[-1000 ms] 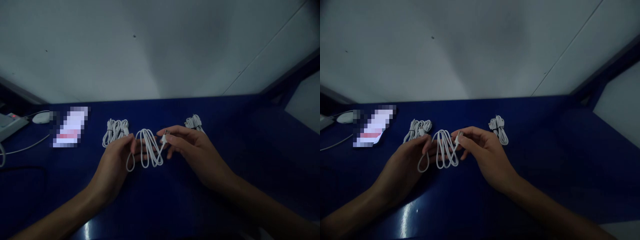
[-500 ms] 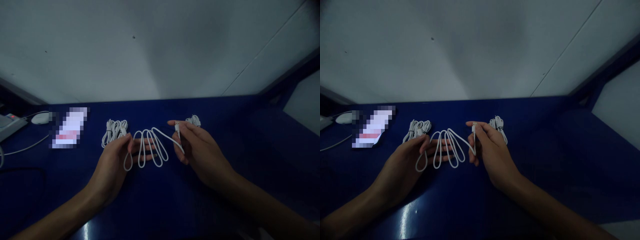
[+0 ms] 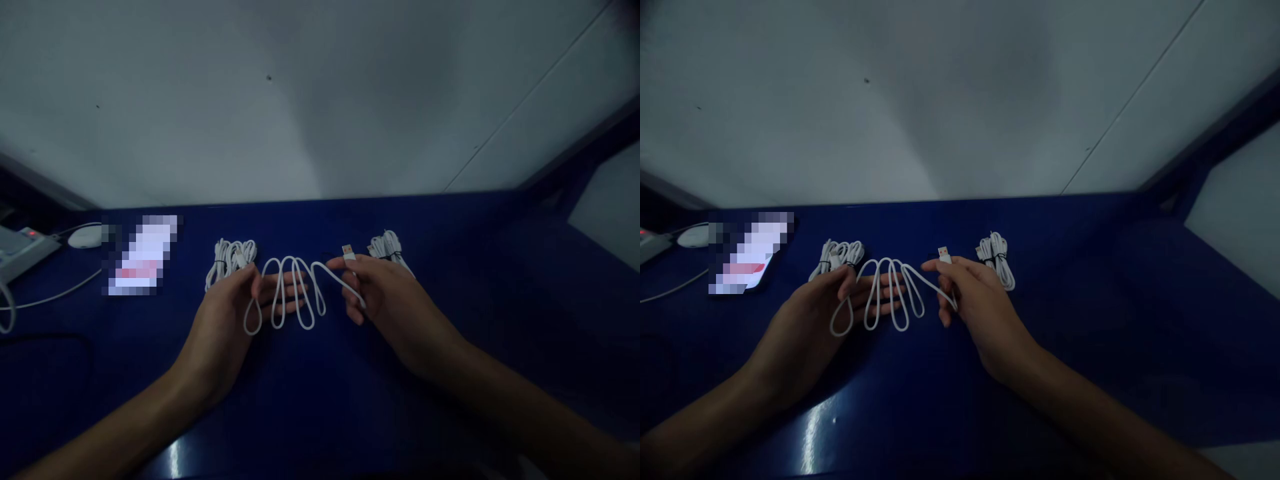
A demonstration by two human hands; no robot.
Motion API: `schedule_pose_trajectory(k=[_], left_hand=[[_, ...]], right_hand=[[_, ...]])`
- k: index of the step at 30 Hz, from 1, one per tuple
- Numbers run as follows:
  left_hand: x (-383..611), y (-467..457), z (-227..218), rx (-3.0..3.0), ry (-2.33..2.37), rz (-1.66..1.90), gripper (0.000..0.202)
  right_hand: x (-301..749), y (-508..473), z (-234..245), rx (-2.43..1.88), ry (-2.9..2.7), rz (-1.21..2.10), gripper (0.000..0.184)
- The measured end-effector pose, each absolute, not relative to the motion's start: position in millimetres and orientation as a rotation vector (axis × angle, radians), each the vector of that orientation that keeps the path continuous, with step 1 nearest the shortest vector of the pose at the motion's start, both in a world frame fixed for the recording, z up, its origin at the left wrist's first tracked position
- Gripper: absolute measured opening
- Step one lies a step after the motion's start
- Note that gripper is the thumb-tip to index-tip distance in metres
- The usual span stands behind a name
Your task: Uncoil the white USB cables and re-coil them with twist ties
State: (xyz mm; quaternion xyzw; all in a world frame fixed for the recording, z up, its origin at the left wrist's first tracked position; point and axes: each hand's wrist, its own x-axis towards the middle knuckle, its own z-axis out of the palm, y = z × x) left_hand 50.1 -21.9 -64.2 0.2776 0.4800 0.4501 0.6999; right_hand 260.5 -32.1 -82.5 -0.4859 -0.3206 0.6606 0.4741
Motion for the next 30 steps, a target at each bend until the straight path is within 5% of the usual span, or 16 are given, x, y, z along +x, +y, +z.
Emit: schedule_pose_trajectory(k=[11,30], left_hand=[[49.6,-23.9,-62.7,0.694,1.088,0.999,0.041],[50.7,-24.6,-60.1,0.627,1.112,1.015,0.045]], right_hand=[[257.3,-38.1,-75.7,-1.454,-1.185,1.422,0.027],[260.6,-35.1,-78.0,-1.305,-1.065,1.628,0.031]])
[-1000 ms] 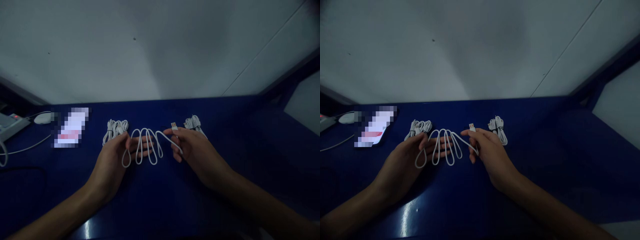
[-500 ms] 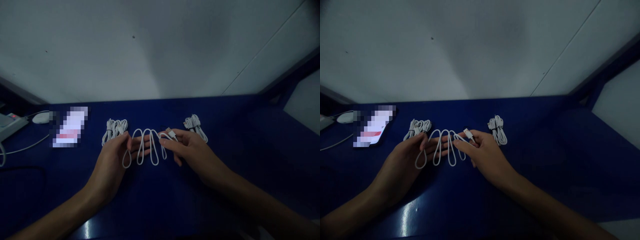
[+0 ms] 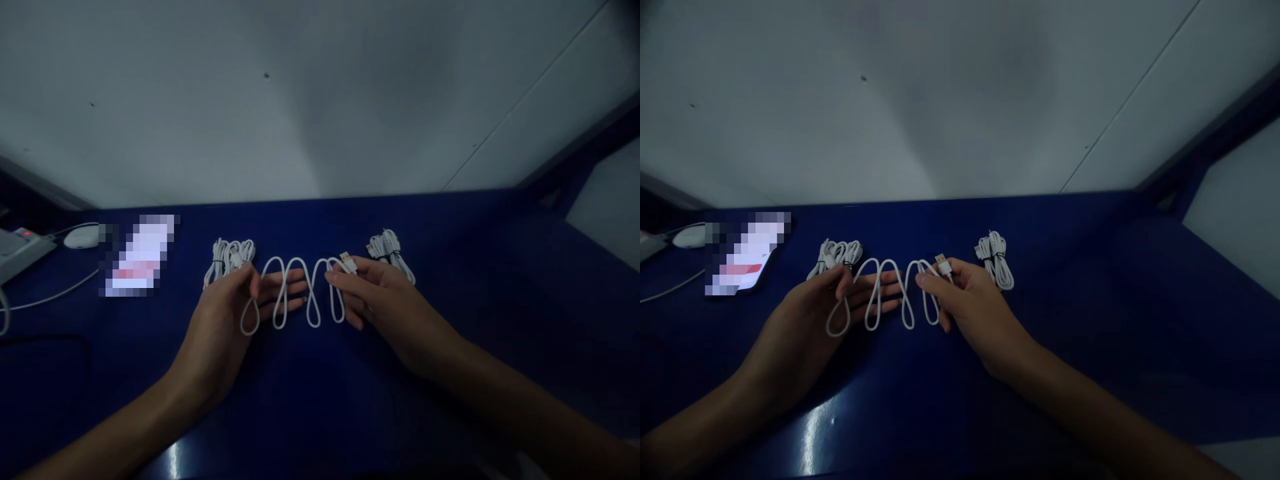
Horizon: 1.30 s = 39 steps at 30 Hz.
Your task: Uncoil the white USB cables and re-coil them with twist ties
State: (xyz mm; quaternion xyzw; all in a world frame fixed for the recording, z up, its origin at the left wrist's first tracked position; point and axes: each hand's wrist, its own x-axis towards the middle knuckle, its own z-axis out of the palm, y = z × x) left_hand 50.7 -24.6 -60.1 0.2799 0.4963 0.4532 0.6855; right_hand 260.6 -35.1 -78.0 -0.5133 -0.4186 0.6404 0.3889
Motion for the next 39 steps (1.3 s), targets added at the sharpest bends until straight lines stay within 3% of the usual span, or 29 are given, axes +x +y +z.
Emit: schedule_pose_trajectory(k=[39], left_hand=[[43.1,-23.2,-74.2,0.719,1.005,0.975,0.041]], right_hand=[[260.0,-34.3,-78.2,-1.395,-1.094,1.471,0.031]])
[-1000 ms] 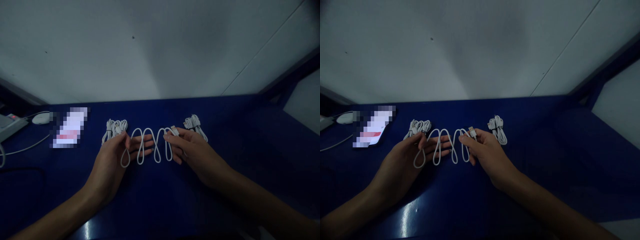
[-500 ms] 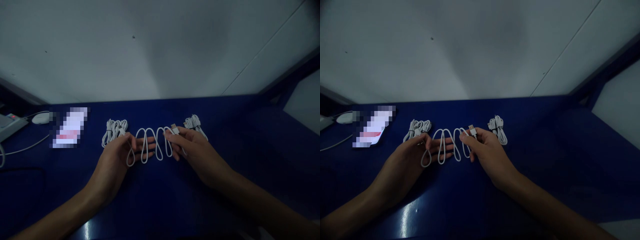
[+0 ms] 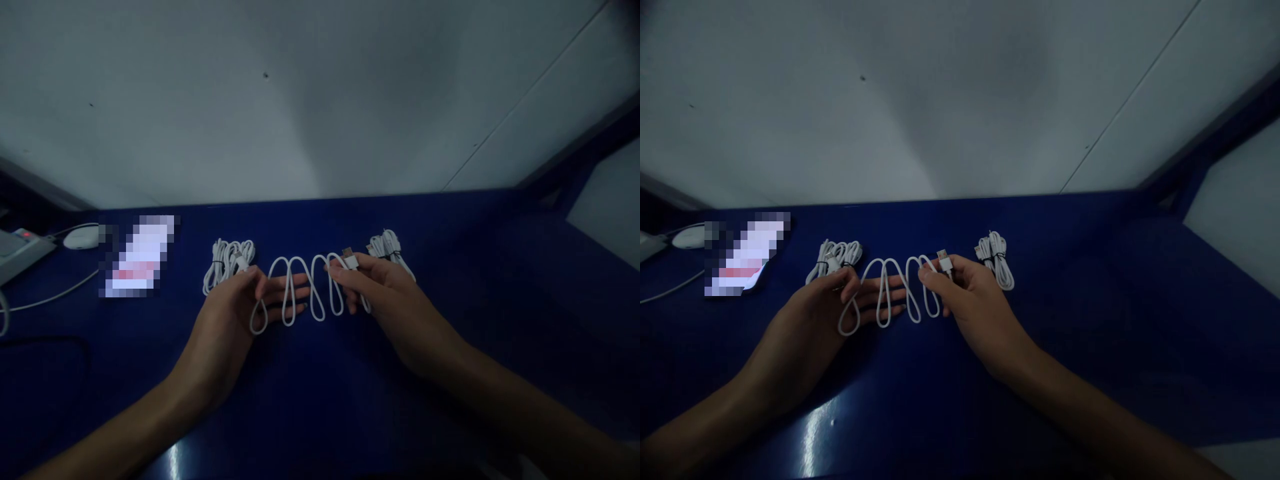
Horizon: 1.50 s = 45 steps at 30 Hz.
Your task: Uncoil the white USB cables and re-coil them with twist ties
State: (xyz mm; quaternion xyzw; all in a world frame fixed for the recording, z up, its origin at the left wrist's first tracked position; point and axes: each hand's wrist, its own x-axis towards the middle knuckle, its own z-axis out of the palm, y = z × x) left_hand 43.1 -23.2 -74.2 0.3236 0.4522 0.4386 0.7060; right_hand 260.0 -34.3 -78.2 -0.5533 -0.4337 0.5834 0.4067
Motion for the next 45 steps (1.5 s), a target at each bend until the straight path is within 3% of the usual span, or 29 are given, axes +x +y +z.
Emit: schedule_pose_trajectory(k=[9,17,31,38,45], left_hand=[[43.6,-23.7,-70.9,0.744,1.02,0.952,0.038],[45.9,-23.7,-69.7,0.726,1.017,0.954,0.041],[45.7,-24.2,-71.0,0.742,1.041,0.94,0.036],[47.1,-23.7,-70.0,0.715,1.011,0.96,0.035],[49.7,-23.8,-67.0,0.688,1.022,0.972,0.034]], right_hand=[[260.4,-35.7,-74.0,-1.345,-1.131,1.492,0.024],[258.7,-36.3,-69.5,-1.376,-1.161,1.466,0.032],[257.7,-38.3,-67.0,-1.398,-1.296,1.42,0.03],[259.9,-38.8,-76.0,-1.592,-1.387,1.178,0.041],[255.0,-39.5,-80.0,-1.683,-1.673,0.633,0.033]])
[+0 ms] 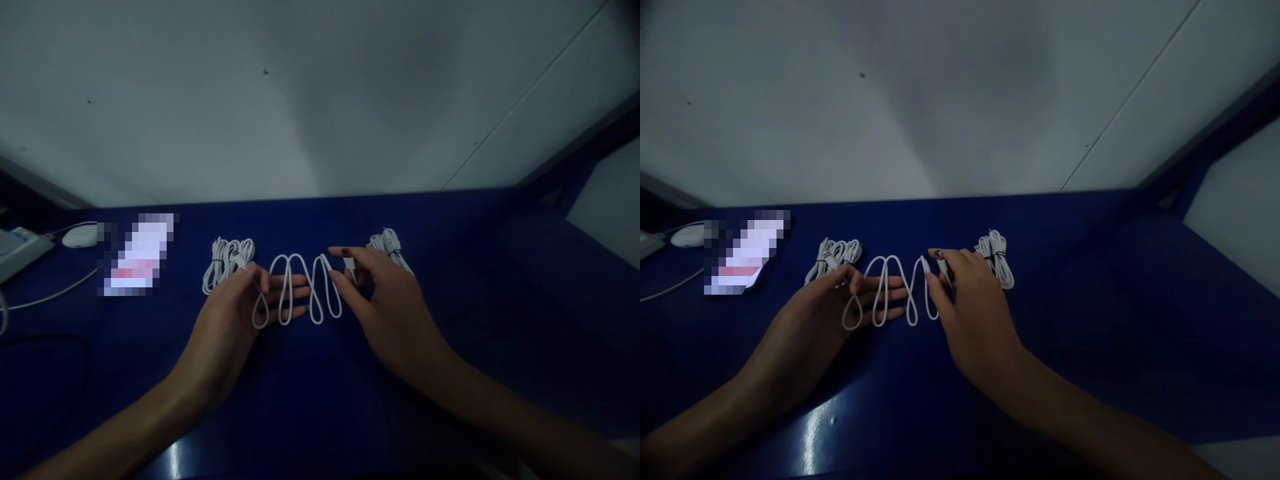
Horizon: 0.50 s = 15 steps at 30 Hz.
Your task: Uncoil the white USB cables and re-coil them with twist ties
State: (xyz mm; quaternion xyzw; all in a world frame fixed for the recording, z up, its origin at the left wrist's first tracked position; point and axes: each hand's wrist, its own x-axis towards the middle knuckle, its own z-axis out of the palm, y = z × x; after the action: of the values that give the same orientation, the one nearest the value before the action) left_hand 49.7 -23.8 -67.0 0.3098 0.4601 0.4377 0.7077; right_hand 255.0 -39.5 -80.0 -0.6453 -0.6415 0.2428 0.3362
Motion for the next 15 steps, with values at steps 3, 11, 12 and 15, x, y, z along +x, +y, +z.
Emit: schedule_pose_trajectory(k=[3,11,12,15], left_hand=[[49.2,-23.7,-68.9,0.684,1.029,0.973,0.035],[48.9,-24.2,-68.2,0.684,1.043,0.96,0.034],[49.5,-24.2,-67.4,0.679,1.048,0.961,0.036],[49.8,-24.6,-66.5,0.688,1.039,0.959,0.039]], right_hand=[[255.5,-38.7,-81.1,-1.683,-1.718,0.603,0.029],[256.2,-36.7,-81.7,-1.664,-1.721,0.728,0.013],[256.1,-36.8,-81.3,-1.661,-1.723,0.74,0.019],[255.6,-37.5,-80.3,-1.675,-1.718,0.771,0.031]])
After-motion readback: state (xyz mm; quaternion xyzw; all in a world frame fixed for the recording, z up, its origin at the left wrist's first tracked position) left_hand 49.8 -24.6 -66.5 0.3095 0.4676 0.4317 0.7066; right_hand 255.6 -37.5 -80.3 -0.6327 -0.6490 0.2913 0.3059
